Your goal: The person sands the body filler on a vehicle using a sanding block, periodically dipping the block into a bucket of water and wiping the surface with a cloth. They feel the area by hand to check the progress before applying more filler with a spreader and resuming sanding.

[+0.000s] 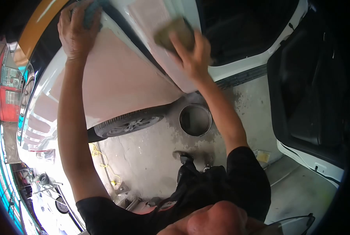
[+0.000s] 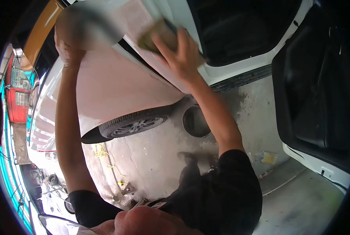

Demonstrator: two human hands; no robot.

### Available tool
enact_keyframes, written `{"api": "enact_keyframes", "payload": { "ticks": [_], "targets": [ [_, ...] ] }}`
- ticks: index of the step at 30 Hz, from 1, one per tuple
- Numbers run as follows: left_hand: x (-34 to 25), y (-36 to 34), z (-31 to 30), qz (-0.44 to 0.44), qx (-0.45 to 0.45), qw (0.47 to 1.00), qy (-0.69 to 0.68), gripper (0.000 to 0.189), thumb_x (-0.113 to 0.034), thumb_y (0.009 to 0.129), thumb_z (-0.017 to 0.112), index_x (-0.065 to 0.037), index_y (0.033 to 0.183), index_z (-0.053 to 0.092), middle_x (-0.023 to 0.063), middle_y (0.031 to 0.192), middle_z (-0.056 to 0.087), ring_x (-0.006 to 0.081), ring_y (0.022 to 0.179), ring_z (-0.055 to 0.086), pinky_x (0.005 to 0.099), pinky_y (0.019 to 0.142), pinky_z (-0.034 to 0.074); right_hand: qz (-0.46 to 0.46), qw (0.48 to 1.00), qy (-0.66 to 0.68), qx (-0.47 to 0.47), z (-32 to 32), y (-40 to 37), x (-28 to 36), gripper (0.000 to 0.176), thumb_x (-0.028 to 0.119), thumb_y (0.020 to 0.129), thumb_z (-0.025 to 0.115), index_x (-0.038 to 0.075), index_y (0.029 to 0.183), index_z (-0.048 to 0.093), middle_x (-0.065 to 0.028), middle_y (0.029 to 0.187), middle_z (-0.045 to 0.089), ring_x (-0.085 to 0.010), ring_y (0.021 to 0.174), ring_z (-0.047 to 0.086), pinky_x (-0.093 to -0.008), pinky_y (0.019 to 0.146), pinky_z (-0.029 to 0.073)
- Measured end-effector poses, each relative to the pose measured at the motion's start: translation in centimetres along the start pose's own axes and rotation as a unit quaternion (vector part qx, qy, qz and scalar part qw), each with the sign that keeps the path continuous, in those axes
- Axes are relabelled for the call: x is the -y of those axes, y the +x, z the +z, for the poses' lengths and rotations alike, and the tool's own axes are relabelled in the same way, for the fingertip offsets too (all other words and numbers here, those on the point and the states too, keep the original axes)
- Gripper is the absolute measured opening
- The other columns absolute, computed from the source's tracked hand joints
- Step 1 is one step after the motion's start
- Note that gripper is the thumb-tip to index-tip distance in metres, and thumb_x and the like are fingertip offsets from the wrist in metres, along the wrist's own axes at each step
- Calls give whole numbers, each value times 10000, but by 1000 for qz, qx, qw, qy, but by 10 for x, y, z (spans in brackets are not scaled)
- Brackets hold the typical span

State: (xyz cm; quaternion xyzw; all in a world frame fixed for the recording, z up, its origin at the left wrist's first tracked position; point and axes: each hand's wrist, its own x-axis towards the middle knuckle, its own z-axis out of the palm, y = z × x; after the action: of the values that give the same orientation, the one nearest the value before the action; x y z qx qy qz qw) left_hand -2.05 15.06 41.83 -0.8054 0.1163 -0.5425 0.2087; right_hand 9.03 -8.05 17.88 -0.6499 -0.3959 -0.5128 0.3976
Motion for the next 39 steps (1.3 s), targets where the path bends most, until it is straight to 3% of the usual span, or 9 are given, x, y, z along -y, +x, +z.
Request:
{"api": "enact_keyframes", "payload": {
  "ticks": [5, 8, 14, 16, 20, 22, 27, 34, 39],
  "targets": [
    [0, 1, -1, -8, -5, 1000, 24, 312, -212, 813, 835, -172, 1108, 740, 62, 1049, 699, 261, 988, 671, 395, 852, 549, 1, 999, 29, 19, -5, 10, -2, 662, 321, 794, 819, 287, 1420, 606, -354, 1396, 428, -447, 1106, 516, -517, 886, 444],
    [2, -6, 3, -15, 8, 1000, 15, 323, -233, 809, 839, -184, 1113, 741, 63, 1054, 694, 258, 997, 671, 397, 863, 542, 39, 999, 14, 12, 1, 111, 15, 697, 291, 790, 821, 350, 1435, 562, -207, 1469, 423, -385, 1031, 520, -502, 794, 446],
    [-2, -2, 0, -30, -3, 999, 24, 340, -246, 802, 842, -187, 1121, 739, 70, 1062, 685, 270, 1006, 667, 408, 880, 534, -5, 999, 33, -2, -14, -25, 0, 678, 257, 770, 838, 232, 1412, 620, -371, 1376, 422, -461, 1144, 547, -534, 903, 475],
    [-3, -3, 0, -20, -8, 999, 26, 340, -248, 803, 840, -189, 1123, 739, 71, 1061, 682, 272, 1009, 666, 410, 880, 533, 3, 1000, 20, 18, -11, -21, -3, 670, 255, 785, 832, 251, 1416, 608, -336, 1366, 434, -457, 1120, 542, -539, 879, 469],
    [-3, -6, 1, -39, 12, 999, 6, 341, -207, 803, 820, -173, 1123, 710, 77, 1088, 658, 276, 1036, 645, 428, 887, 518, 25, 999, 21, 33, -3, 122, 19, 699, 265, 797, 830, 318, 1435, 549, -243, 1330, 447, -412, 1027, 511, -533, 792, 438],
    [-10, -5, -2, -72, 24, 997, 7, 369, -116, 788, 791, -136, 1132, 659, 97, 1125, 616, 293, 1067, 615, 463, 883, 517, 43, 998, 28, 45, 0, 130, 24, 710, 259, 789, 840, 305, 1437, 552, -273, 1346, 442, -430, 1086, 508, -540, 844, 439],
    [-8, -4, -4, -51, 22, 998, 6, 376, -123, 791, 797, -143, 1140, 659, 95, 1124, 613, 283, 1077, 605, 454, 886, 517, -12, 1000, 24, 16, -7, -39, 17, 695, 255, 772, 856, 273, 1424, 618, -294, 1361, 451, -454, 1149, 509, -503, 938, 449],
    [-13, -7, 0, -82, 16, 996, 18, 400, -93, 753, 814, -133, 1118, 657, 94, 1124, 610, 283, 1044, 601, 440, 887, 519, 38, 998, 15, 55, -2, 114, 46, 637, 294, 821, 819, 296, 1409, 575, -279, 1373, 433, -425, 1079, 510, -520, 883, 437],
    [-6, -4, -4, -53, 34, 998, 6, 387, -98, 762, 806, -137, 1117, 657, 88, 1113, 613, 275, 1050, 595, 431, 879, 502, 11, 999, 2, 37, -7, 13, 32, 669, 301, 823, 820, 310, 1438, 558, -281, 1396, 423, -430, 1083, 509, -518, 878, 439]
  ]
}}
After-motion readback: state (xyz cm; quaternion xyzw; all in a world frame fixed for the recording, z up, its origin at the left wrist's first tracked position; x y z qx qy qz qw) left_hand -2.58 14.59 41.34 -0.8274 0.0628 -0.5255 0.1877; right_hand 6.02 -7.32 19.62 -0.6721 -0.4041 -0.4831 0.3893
